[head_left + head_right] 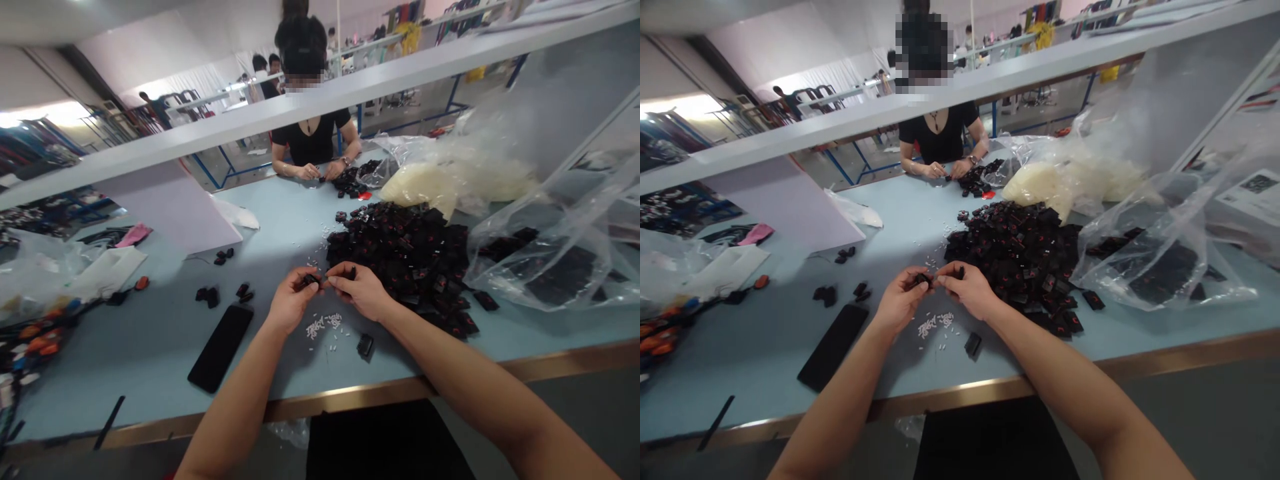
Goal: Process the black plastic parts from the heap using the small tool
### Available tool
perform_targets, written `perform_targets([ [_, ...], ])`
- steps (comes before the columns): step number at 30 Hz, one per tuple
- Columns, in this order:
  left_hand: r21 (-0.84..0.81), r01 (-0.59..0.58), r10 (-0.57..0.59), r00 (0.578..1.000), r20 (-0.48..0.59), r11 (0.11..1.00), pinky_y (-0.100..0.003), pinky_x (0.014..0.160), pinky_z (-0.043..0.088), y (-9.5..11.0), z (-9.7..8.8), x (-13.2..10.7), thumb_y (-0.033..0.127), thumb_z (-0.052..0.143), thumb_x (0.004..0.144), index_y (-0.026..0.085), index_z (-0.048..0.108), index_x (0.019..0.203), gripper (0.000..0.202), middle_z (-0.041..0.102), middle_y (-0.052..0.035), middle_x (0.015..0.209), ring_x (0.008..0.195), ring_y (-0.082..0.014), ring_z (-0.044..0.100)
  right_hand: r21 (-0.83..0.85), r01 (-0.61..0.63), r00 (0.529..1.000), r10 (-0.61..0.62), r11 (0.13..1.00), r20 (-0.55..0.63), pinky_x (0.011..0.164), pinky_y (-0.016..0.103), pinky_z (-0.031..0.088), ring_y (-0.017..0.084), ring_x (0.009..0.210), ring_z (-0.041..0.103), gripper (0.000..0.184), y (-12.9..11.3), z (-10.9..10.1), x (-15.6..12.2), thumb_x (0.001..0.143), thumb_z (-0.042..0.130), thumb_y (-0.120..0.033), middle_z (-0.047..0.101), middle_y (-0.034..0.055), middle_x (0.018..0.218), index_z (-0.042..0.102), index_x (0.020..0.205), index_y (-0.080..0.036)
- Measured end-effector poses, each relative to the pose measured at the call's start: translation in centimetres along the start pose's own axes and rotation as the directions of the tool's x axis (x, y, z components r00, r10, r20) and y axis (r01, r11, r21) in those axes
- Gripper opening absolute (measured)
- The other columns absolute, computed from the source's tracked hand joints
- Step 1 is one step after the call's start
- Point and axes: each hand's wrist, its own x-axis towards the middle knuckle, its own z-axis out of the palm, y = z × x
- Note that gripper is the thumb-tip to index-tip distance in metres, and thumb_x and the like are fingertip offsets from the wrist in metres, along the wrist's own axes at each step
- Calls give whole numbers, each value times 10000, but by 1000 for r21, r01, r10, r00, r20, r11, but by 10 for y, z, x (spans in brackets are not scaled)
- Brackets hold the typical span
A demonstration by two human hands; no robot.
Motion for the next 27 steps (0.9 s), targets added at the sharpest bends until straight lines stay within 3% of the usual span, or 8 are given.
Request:
perform_targets([
  [6,77,4,-7,999,34,997,-302,668,550,-4,-4,0,284,799,730,191,670,1022,332,702,-44,909,803,-189,694,-23,-26,999,26,999,-20,460,223,288,92,530,460,410,1,-1,1,652,797,-462,651,0,697,625,882,-170],
  [11,216,-49,42,998,38,975,-260,543,494,-5,-5,-1,307,761,765,177,689,998,276,697,-46,841,659,-150,648,-78,-24,1000,24,997,2,469,246,258,75,493,366,437,5,-1,1,651,792,-541,574,-32,642,661,830,-165],
  [16,418,-83,78,997,28,905,-259,546,464,0,-1,-4,325,753,776,188,723,921,201,647,4,644,539,-118,560,-76,-39,999,40,996,6,473,246,242,74,486,338,439,6,1,1,599,835,-527,476,-69,576,636,773,-177],
  [22,559,-205,232,972,23,804,-281,637,469,-3,-1,-8,319,757,782,235,771,872,125,710,-22,763,677,-167,604,27,-99,995,98,995,9,454,233,214,69,487,329,478,6,4,0,542,876,-514,436,-80,559,596,731,-176],
  [27,655,-307,357,932,60,690,-291,681,455,0,0,-9,279,741,794,277,781,837,59,723,-16,777,704,-181,601,25,-104,994,103,994,23,451,233,203,71,502,348,474,7,5,-2,572,846,-542,519,-41,609,621,734,-158],
])
